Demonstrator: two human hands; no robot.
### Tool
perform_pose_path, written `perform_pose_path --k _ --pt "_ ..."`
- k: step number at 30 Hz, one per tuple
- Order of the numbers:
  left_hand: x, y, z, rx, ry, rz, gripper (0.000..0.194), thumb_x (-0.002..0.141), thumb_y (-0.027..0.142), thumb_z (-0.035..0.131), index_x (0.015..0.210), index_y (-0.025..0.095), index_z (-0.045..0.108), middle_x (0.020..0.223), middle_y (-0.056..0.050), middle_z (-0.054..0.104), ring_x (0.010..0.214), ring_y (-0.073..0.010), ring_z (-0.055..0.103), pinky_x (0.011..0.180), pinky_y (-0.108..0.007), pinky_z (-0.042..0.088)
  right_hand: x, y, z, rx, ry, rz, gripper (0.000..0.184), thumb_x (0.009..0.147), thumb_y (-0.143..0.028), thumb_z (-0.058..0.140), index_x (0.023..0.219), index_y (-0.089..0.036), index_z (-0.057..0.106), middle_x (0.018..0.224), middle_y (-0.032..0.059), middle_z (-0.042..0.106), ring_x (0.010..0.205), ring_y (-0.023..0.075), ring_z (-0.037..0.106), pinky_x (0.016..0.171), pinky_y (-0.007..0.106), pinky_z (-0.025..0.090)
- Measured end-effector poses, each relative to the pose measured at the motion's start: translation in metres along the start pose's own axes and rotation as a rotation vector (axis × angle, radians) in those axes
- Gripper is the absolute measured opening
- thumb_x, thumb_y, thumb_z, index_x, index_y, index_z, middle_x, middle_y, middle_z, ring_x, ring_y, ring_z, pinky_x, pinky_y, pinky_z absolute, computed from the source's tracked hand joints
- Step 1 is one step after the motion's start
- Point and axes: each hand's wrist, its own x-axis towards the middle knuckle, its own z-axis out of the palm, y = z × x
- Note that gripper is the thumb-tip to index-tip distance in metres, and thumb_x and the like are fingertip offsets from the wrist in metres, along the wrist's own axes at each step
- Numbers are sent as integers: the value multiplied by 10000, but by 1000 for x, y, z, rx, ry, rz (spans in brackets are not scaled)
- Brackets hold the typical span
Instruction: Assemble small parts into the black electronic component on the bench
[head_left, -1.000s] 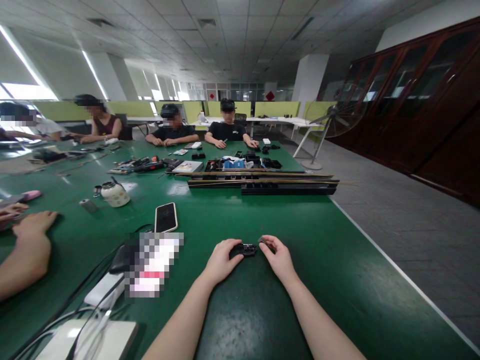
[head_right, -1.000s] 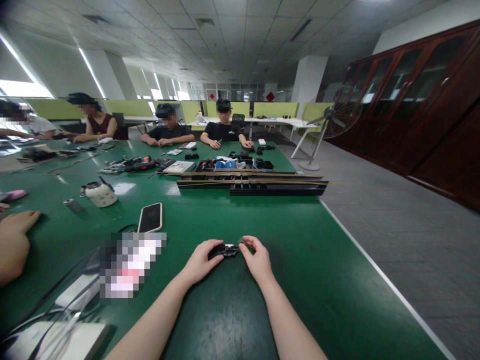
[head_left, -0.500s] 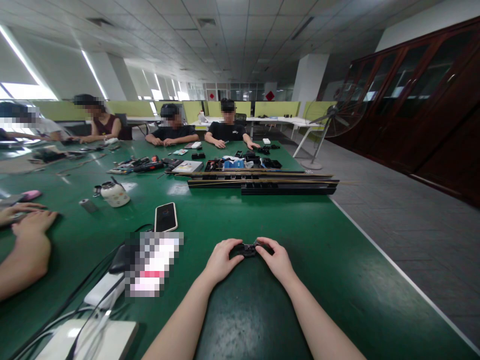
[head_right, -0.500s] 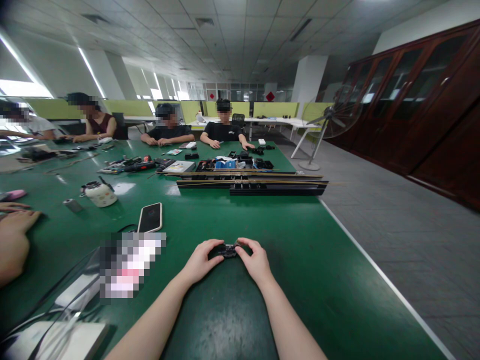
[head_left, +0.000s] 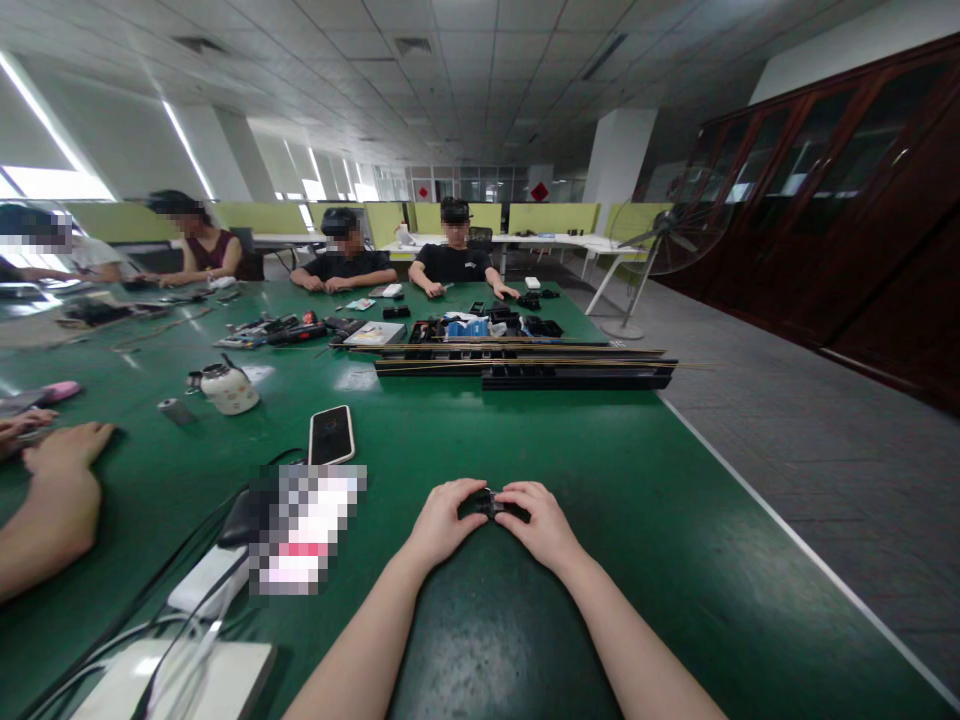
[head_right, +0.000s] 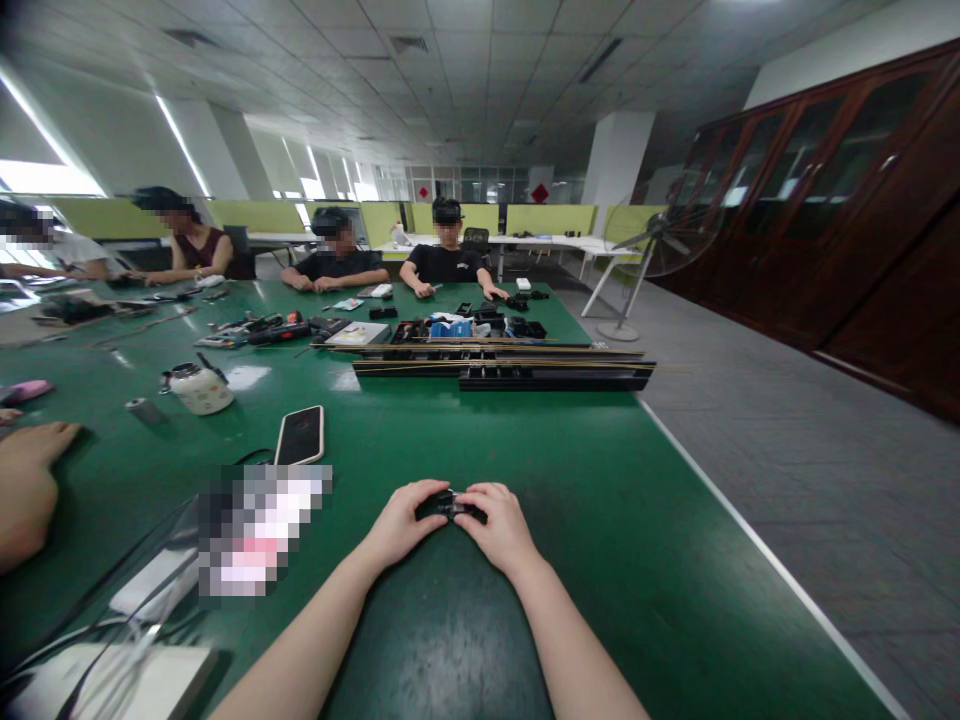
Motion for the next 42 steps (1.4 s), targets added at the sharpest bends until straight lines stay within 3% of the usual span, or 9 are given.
perform_pose_path --k 15,20,26,42 --pt "0 3 -1 21 -3 2 420 706 191 695 1110 246 593 1098 -45 644 1024 -237 579 910 -375 434 -3 -8 -1 -100 -26 -29 206 782 -266 582 975 -291 648 1053 48 641 1027 235 541 893 422 408" --pt "0 3 -1 27 -3 1 411 711 194 693 1108 237 594 1094 -49 645 1020 -236 577 910 -376 432 -3 -10 -1 -114 -45 -21 212 763 -244 597 965 -288 645 1079 48 637 1044 240 539 906 433 397" --pt "0 1 0 34 4 -8 400 735 192 668 1123 230 578 1109 -49 637 1035 -229 566 925 -380 423 -3 -10 -1 -89 -41 23 372 699 -173 625 1062 -247 582 1081 47 639 1036 226 548 919 415 396" --pt "0 -1 2 55 15 2 353 778 227 620 1127 232 565 1106 -49 631 1027 -225 565 914 -380 423 -2 -10 -2 -60 -10 51 358 710 -148 569 1059 -224 573 1075 55 638 1025 221 553 924 404 404"
